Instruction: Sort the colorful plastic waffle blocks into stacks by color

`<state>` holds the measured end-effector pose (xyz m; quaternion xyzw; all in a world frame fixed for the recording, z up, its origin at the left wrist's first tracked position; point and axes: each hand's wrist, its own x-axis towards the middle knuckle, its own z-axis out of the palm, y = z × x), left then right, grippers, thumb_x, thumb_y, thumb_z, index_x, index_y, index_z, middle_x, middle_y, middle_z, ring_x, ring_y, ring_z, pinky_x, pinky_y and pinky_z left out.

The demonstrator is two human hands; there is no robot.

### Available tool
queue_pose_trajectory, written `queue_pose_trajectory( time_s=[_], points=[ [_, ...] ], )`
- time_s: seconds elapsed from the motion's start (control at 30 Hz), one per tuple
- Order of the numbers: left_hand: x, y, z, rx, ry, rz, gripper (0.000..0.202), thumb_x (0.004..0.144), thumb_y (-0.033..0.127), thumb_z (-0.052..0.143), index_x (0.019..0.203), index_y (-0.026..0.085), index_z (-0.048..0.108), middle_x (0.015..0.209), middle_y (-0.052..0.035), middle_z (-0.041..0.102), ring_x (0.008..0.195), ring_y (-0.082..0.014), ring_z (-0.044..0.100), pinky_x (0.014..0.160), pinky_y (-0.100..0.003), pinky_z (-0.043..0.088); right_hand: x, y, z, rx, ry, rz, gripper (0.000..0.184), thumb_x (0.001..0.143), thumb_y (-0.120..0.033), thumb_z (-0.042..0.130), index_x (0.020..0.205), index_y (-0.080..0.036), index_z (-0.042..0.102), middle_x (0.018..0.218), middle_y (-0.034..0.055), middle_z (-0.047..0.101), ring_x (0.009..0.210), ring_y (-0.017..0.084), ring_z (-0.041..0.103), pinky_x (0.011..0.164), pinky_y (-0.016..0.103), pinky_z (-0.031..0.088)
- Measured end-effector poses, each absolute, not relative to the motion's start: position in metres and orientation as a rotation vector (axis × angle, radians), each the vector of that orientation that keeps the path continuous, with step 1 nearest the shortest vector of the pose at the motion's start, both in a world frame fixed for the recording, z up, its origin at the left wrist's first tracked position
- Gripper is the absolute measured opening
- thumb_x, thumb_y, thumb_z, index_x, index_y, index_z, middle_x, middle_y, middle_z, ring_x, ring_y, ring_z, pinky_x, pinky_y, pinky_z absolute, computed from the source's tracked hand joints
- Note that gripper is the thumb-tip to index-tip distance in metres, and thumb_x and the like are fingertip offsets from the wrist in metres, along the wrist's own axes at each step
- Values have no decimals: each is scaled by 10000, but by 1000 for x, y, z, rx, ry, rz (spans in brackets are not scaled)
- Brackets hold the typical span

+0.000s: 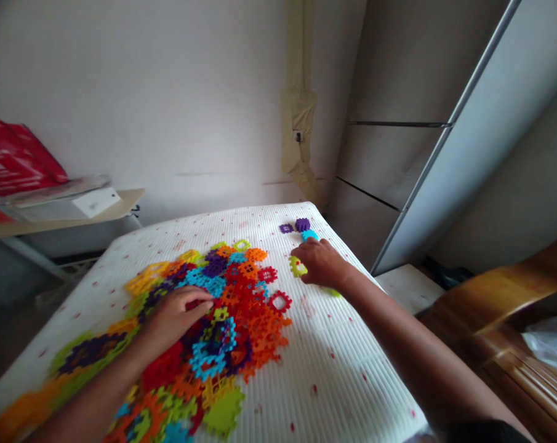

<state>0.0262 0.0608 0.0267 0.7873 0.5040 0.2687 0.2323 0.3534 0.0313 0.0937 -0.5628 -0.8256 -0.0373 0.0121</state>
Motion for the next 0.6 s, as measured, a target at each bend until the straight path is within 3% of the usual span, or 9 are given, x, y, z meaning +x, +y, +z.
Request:
queue_pose_trajectory(
  time_s=[0.2, 0.6],
  points=[
    [5, 64, 0, 2399, 1370, 571, 256, 719, 405, 573, 823, 228, 726, 1001, -76, 677, 950, -247, 609, 892, -378, 454, 366, 18, 89, -1874, -2777, -72, 446, 668, -176, 686, 1106, -201, 605, 1072, 79, 640, 1072, 253, 501, 839, 358, 365],
    [4, 62, -1, 2443, 1367, 541, 230, 736, 393, 572, 807, 219, 704, 993, -67, 663, 942, -224, 598, 890, -351, 447, 356, 5, 53, -1820, -2934, -248, 180, 732, -68, 571, 875, -150, 642, 866, 96, 668, 964, 240, 523, 771, 357, 338]
  ],
)
